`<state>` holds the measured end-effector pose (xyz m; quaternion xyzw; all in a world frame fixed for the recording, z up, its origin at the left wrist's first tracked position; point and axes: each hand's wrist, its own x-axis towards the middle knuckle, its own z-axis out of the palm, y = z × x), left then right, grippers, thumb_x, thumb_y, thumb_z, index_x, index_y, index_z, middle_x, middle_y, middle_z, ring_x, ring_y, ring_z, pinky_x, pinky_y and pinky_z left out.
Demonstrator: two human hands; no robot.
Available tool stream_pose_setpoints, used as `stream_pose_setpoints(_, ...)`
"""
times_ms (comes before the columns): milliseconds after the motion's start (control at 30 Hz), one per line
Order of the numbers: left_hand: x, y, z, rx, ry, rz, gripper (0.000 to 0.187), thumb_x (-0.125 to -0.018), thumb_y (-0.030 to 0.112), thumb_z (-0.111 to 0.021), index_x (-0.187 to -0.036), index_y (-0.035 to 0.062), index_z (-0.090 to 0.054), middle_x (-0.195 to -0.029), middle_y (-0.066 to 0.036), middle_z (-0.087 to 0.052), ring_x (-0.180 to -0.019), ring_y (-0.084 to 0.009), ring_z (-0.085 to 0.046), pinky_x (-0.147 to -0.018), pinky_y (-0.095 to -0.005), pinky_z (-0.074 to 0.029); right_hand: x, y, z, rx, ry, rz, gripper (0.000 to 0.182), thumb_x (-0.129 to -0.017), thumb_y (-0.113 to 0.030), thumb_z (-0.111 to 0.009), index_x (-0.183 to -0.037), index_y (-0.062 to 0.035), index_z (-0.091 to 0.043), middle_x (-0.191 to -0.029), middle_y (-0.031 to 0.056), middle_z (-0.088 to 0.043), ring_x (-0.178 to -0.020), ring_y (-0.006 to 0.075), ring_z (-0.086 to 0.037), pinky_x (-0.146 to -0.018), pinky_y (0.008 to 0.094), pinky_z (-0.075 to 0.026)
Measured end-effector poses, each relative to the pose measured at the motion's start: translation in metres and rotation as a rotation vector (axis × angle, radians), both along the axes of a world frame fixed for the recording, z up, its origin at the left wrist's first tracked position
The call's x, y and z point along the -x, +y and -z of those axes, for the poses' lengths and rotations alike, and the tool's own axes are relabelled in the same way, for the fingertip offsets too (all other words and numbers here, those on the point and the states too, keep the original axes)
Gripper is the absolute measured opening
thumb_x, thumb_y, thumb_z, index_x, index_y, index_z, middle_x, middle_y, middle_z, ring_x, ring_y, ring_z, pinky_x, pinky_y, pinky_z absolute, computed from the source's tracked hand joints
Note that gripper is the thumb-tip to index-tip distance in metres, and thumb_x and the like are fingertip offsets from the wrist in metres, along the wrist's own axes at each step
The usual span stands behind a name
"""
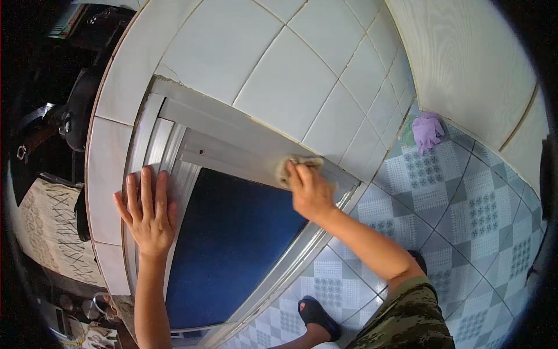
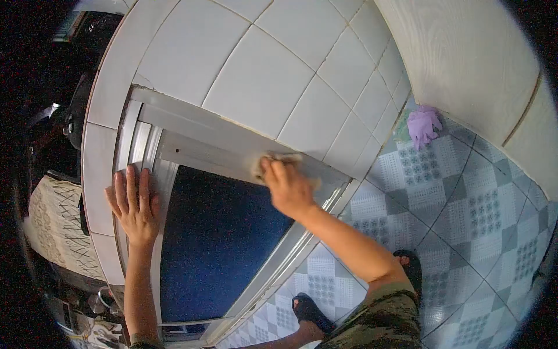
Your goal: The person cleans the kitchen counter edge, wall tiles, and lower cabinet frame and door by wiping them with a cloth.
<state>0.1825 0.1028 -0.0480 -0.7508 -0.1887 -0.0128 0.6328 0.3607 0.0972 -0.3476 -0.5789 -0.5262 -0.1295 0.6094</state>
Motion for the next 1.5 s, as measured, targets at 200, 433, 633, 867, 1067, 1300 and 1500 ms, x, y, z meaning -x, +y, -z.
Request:
stream_pose_setpoints(200, -0.001, 0.001, 0.000, -0.013, 0.003, 0.013, 0.044, -0.099, 0.036, -0.036, -0.140, 0.0223, -0.045, -0.148, -0.004, -0.039, -0.139, -0.0278, -0.031, -0.115, -0.0526, -0.012, -0.020, -0.043, 0.127, 0.423, -0.007, -0.109, 0.061, -0.077, -0.002, -0.054, -0.136, 0.0026, -0.038, -0.114, 0.0145, -0.046, -0.098, 0.0325, -0.054, -0.080, 0.0395, -0.051)
stream_pose_setpoints(433, 0.001, -0.001, -0.001, -0.018, 0.021, -0.035, 0.048, -0.100, 0.041, -0.033, -0.144, 0.0224, -0.039, -0.153, -0.004, -0.030, -0.142, -0.0274, -0.024, -0.116, -0.0513, -0.008, 0.003, -0.044, 0.081, 0.575, 0.465, -0.213, 0.058, -0.076, 0.002, -0.055, -0.132, 0.0041, -0.040, -0.112, 0.0191, -0.044, -0.095, 0.0384, -0.056, -0.073, 0.0449, -0.052)
stream_pose_setpoints(633, 0.001, 0.000, 0.000, -0.023, 0.017, -0.052, 0.047, -0.100, 0.039, -0.032, -0.144, 0.0219, -0.039, -0.152, -0.005, -0.031, -0.141, -0.0285, -0.025, -0.115, -0.0520, -0.009, 0.008, -0.026, -0.039, 0.110, 0.535, -0.342, 0.051, -0.078, 0.002, -0.053, -0.128, 0.0039, -0.043, -0.111, 0.0197, -0.045, -0.090, 0.0396, -0.057, -0.068, 0.0459, -0.052)
stream_pose_setpoints(867, -0.001, -0.001, 0.000, -0.014, 0.013, -0.025, 0.044, -0.099, 0.035, -0.036, -0.139, 0.0205, -0.046, -0.149, -0.006, -0.037, -0.139, -0.0302, -0.030, -0.114, -0.0547, -0.013, -0.054, 0.008, -0.206, -0.377, 0.280, -0.064, 0.048, -0.079, -0.003, -0.054, -0.127, -0.0056, -0.053, -0.111, 0.0112, -0.052, -0.090, 0.0298, -0.054, -0.073, 0.0413, -0.046)
stream_pose_setpoints(1067, -0.001, -0.001, -0.001, -0.014, 0.025, -0.010, 0.047, -0.099, 0.035, -0.037, -0.142, 0.0175, -0.041, -0.151, -0.008, -0.033, -0.140, -0.0316, -0.027, -0.115, -0.0535, -0.012, -0.065, 0.031, -0.161, -0.293, 0.160, 0.201, 0.045, -0.080, -0.016, -0.055, -0.126, -0.0162, -0.058, -0.111, 0.0030, -0.053, -0.090, 0.0245, -0.050, -0.078, 0.0399, -0.042)
stream_pose_setpoints(1300, 0.000, 0.000, -0.001, -0.009, 0.025, -0.009, 0.047, -0.099, 0.036, -0.037, -0.143, 0.0184, -0.041, -0.151, -0.008, -0.033, -0.139, -0.0317, -0.027, -0.115, -0.0540, -0.012, -0.082, 0.023, 0.027, 0.013, 0.258, 0.195, 0.056, -0.077, 0.006, -0.053, -0.131, -0.0081, -0.055, -0.127, 0.0117, -0.047, -0.106, 0.0332, -0.046, -0.095, 0.0419, -0.039)
stream_pose_setpoints(1500, 0.002, 0.000, 0.000, -0.015, 0.012, -0.022, 0.044, -0.098, 0.036, -0.039, -0.138, 0.0190, -0.047, -0.148, -0.007, -0.039, -0.138, -0.0317, -0.030, -0.113, -0.0566, -0.014, -0.061, 0.009, 0.044, 0.125, 0.486, 0.180, 0.056, -0.079, 0.007, -0.051, -0.134, -0.0056, -0.051, -0.129, 0.0150, -0.045, -0.110, 0.0356, -0.044, -0.097, 0.0436, -0.039)
